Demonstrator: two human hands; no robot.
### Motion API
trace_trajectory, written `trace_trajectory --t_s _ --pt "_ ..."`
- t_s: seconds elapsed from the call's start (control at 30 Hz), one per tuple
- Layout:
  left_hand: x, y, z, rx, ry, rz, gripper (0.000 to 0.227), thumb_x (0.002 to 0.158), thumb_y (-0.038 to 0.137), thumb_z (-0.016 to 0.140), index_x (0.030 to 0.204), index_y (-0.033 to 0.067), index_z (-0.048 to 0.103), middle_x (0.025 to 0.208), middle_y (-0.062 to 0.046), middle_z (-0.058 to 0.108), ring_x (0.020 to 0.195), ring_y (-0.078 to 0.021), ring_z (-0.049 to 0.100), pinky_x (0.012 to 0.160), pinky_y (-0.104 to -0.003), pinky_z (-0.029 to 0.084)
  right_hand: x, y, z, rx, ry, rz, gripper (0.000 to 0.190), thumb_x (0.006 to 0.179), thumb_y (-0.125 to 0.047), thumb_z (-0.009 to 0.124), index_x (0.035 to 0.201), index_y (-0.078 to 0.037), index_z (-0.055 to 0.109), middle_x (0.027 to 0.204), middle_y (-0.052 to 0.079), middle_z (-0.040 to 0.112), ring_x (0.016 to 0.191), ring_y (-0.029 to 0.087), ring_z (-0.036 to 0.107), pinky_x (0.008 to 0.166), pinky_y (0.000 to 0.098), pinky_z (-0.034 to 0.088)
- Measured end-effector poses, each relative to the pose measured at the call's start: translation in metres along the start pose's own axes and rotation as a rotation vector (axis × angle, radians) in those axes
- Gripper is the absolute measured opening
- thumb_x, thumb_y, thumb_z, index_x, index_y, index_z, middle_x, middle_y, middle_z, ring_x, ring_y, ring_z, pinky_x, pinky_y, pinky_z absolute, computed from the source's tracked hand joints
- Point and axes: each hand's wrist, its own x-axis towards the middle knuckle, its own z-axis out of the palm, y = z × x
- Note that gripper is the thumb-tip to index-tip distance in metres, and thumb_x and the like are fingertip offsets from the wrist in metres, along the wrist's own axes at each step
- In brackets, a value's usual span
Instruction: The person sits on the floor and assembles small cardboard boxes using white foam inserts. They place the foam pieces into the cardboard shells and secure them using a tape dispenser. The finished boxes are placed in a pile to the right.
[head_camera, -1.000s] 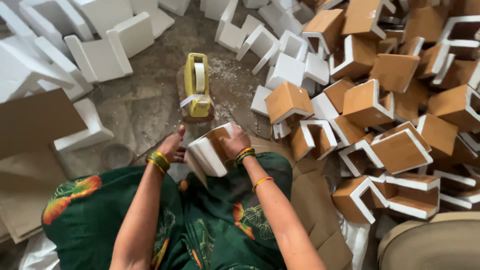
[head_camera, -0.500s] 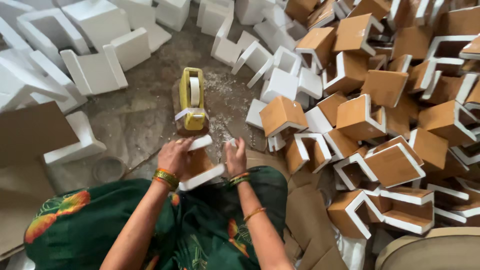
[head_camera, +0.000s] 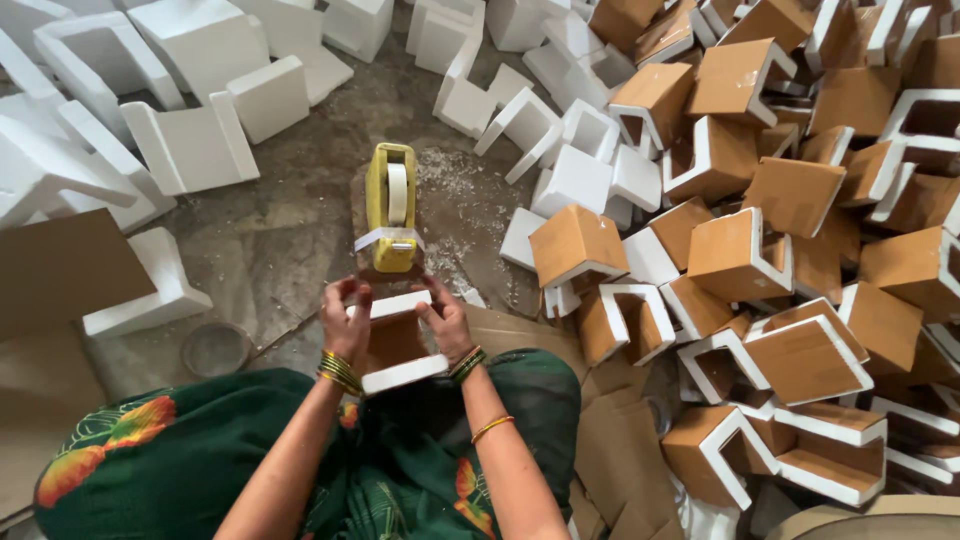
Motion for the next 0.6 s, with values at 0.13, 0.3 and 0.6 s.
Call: trace_trajectory --t_s 0.13,0.3,0.6 --pt "0.011 -0.032 0.0 -0.268 -0.164 -0.201 0.046 0.105 0.046 0.061 0.095 0.0038 0.076 0.084 -0.006 0.075 0.079 -0.0087 0.063 0.07 -0.026 0.051 0.0 0.003 0.02 0.037 -0.02 -0.007 0.055 0.104 -0.021 0.061 0.154 -0.003 0.044 0.137 0.005 0.062 0.123 0.012 0.056 0.107 0.0271 0.045" --pt "0.025 -0.034 -0.004 -0.244 -0.207 -0.218 0.042 0.099 0.045 0.065 0.093 0.0045 0.075 0.081 0.0 0.075 0.074 -0.0058 0.062 0.066 -0.024 0.05 -0.007 -0.013 0.041 -0.197 0.071 -0.065 0.051 0.102 -0.017 0.066 0.147 -0.002 0.045 0.142 0.007 0.057 0.13 0.015 0.052 0.112 0.03 0.04" --pt "0.014 0.052 -0.015 0.767 -0.281 0.515 0.026 0.089 0.035 0.066 0.108 0.0171 0.072 0.108 -0.005 0.07 0.105 -0.0267 0.062 0.095 -0.046 0.043 -0.002 -0.013 0.036 -0.076 0.012 -0.082 0.038 0.101 -0.013 0.066 0.136 -0.001 0.059 0.127 0.005 0.068 0.112 0.014 0.064 0.1 0.0295 0.051"
